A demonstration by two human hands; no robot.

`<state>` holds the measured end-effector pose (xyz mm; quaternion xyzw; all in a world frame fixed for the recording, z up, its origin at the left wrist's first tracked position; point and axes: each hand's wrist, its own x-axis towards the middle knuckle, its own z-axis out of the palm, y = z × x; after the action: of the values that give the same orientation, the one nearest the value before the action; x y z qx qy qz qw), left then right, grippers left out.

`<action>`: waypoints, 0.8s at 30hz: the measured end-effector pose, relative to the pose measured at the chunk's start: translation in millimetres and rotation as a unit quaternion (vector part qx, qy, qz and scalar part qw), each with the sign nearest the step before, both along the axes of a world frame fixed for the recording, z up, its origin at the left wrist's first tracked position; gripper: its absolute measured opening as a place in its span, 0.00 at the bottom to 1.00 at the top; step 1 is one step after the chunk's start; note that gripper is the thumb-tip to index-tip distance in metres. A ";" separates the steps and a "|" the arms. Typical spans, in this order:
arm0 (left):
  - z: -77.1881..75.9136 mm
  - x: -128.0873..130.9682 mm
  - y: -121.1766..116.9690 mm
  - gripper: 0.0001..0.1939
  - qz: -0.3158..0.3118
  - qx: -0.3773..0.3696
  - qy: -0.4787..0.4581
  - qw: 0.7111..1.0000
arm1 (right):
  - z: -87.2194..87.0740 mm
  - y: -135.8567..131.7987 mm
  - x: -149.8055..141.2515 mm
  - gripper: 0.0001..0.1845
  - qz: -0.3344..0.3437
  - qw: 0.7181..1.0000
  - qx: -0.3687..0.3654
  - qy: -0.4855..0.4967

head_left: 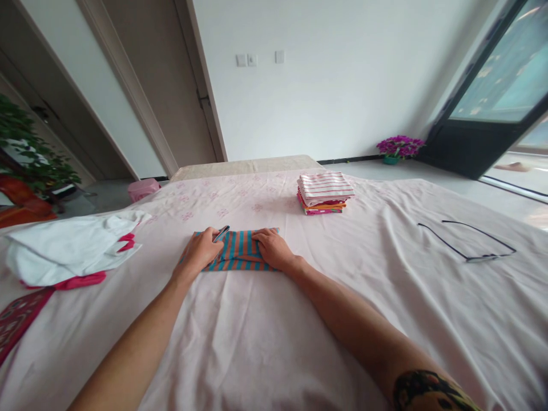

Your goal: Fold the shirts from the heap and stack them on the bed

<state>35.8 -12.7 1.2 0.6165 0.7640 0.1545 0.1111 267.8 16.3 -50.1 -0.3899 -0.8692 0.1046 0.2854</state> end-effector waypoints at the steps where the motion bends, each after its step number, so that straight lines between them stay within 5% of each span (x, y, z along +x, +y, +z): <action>1: 0.6 3.7 0.6 0.19 -0.003 0.009 0.007 1.000 | 0.6 -0.1 0.0 0.18 0.001 1.000 -0.001 0.000; 9: -17.1 30.6 3.6 0.19 -0.059 0.039 0.032 0.997 | 1.3 -1.4 0.4 0.18 0.000 1.000 -0.005 0.005; 16: -12.7 22.7 -0.2 0.23 -0.134 0.095 0.001 0.986 | 1.6 -2.0 0.5 0.18 -0.003 1.000 -0.008 0.001; 20: -33.4 31.9 -6.9 0.26 -0.215 0.135 0.061 0.965 | 2.4 -2.5 0.2 0.17 0.000 1.000 -0.002 0.000; 24: -52.6 37.7 -10.2 0.28 -0.222 0.128 0.091 0.962 | 0.7 -2.3 -0.2 0.17 0.000 1.000 0.004 0.001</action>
<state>73.5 -22.9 -51.4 0.7911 0.5887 0.1659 -0.0072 267.6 14.0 -49.4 -0.3881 -0.8696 0.1012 0.2880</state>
